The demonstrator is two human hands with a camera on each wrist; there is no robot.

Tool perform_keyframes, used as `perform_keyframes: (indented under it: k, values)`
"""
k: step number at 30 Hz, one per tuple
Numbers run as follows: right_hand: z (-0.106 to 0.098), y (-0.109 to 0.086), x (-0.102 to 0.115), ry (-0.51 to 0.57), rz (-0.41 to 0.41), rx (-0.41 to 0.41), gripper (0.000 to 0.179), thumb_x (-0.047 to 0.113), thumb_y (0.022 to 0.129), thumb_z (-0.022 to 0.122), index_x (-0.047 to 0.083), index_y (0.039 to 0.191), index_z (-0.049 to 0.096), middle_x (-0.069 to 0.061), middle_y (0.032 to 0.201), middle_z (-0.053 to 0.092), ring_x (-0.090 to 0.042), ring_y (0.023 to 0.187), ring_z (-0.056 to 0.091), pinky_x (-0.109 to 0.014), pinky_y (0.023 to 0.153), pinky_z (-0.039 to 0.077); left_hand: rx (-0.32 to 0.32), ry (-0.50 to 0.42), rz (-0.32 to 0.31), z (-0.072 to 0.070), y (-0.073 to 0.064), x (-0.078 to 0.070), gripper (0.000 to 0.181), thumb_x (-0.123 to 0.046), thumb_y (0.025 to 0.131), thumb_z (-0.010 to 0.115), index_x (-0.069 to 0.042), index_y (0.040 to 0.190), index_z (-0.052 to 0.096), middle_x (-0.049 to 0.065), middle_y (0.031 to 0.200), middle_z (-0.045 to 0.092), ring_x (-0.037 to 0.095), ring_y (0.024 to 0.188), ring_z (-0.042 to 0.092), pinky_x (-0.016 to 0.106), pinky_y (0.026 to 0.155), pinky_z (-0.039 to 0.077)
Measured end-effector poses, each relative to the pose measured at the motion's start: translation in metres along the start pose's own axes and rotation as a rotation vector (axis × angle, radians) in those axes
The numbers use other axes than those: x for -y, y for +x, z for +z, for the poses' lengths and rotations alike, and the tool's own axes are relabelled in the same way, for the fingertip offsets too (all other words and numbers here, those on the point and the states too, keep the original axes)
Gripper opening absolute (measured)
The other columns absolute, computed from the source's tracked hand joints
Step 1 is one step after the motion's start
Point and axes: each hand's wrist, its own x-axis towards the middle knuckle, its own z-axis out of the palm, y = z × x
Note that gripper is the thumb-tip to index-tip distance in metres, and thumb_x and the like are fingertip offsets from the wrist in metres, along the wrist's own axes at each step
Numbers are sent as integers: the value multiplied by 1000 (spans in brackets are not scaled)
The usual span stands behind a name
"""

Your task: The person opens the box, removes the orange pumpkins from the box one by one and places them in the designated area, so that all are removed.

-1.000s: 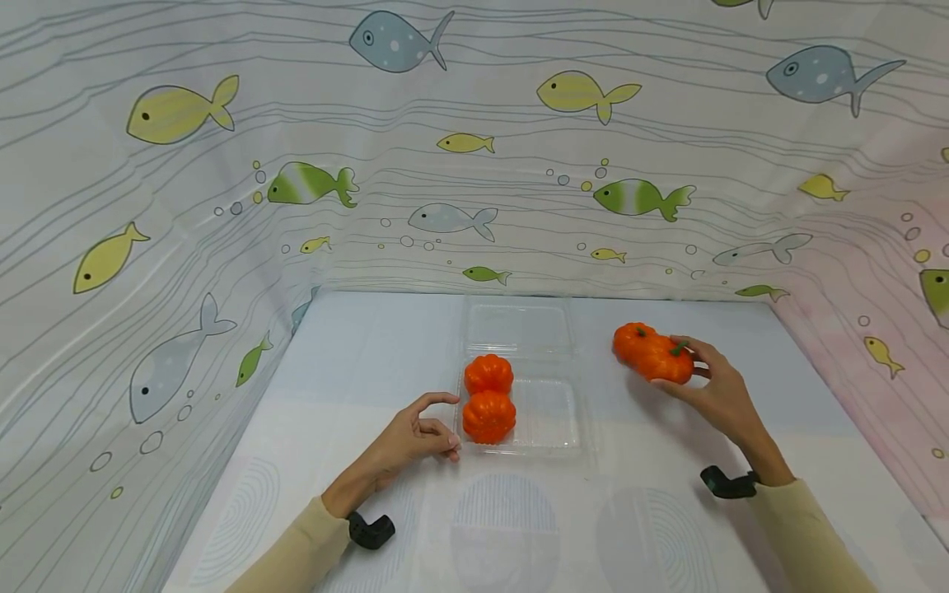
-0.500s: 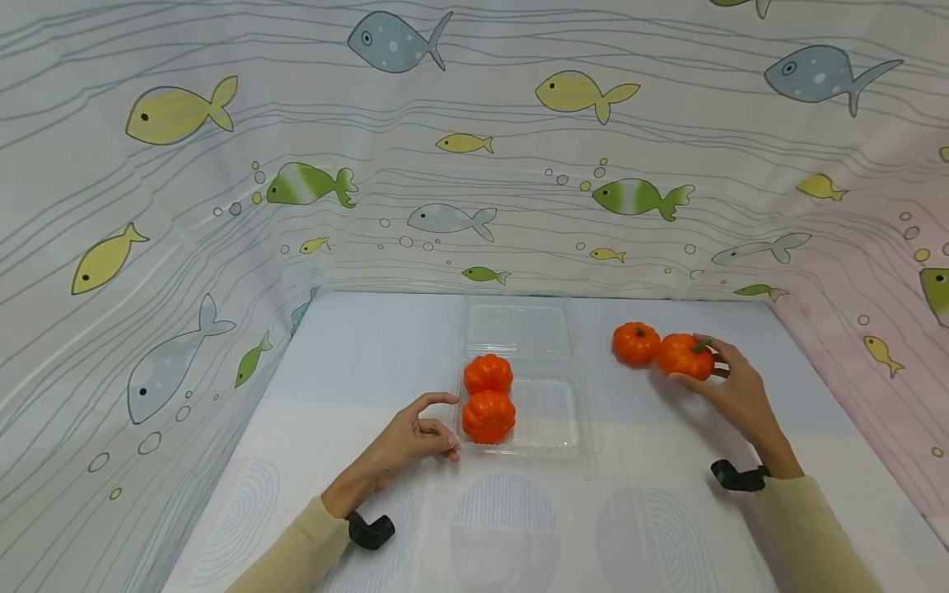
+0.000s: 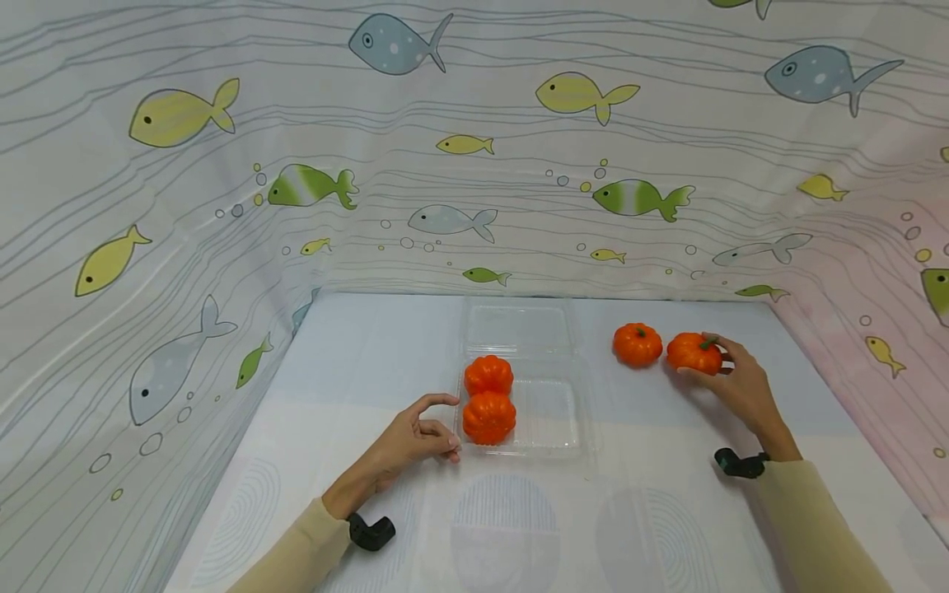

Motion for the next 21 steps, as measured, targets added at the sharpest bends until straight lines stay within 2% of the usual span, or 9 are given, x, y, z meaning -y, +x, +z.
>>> perform_keyframes:
  k: [9,16,21]
  values:
    - [3,14,-7,1,45,19,95,57,89,75,6,158,35,-32,154,35,-50,121,46,-58,92,45,-7,1,-2,0,0,1,67,-9,95,76,-10,152,40,22,97,73,33,86,74,43,87,59]
    - [9,21,-10,3,98,34,99,59,90,73,3,160,30,-35,158,28,-53,128,38,-70,100,41,-7,1,-12,1,0,-1,68,-10,95,76,-10,152,39,22,98,73,33,86,74,43,88,59]
    - [8,23,-8,4,107,51,99,58,92,72,2,160,27,-36,158,27,-53,128,37,-71,100,40,-7,1,-18,1,-1,-2,68,-11,94,77,-11,152,40,22,98,73,34,86,74,42,88,59]
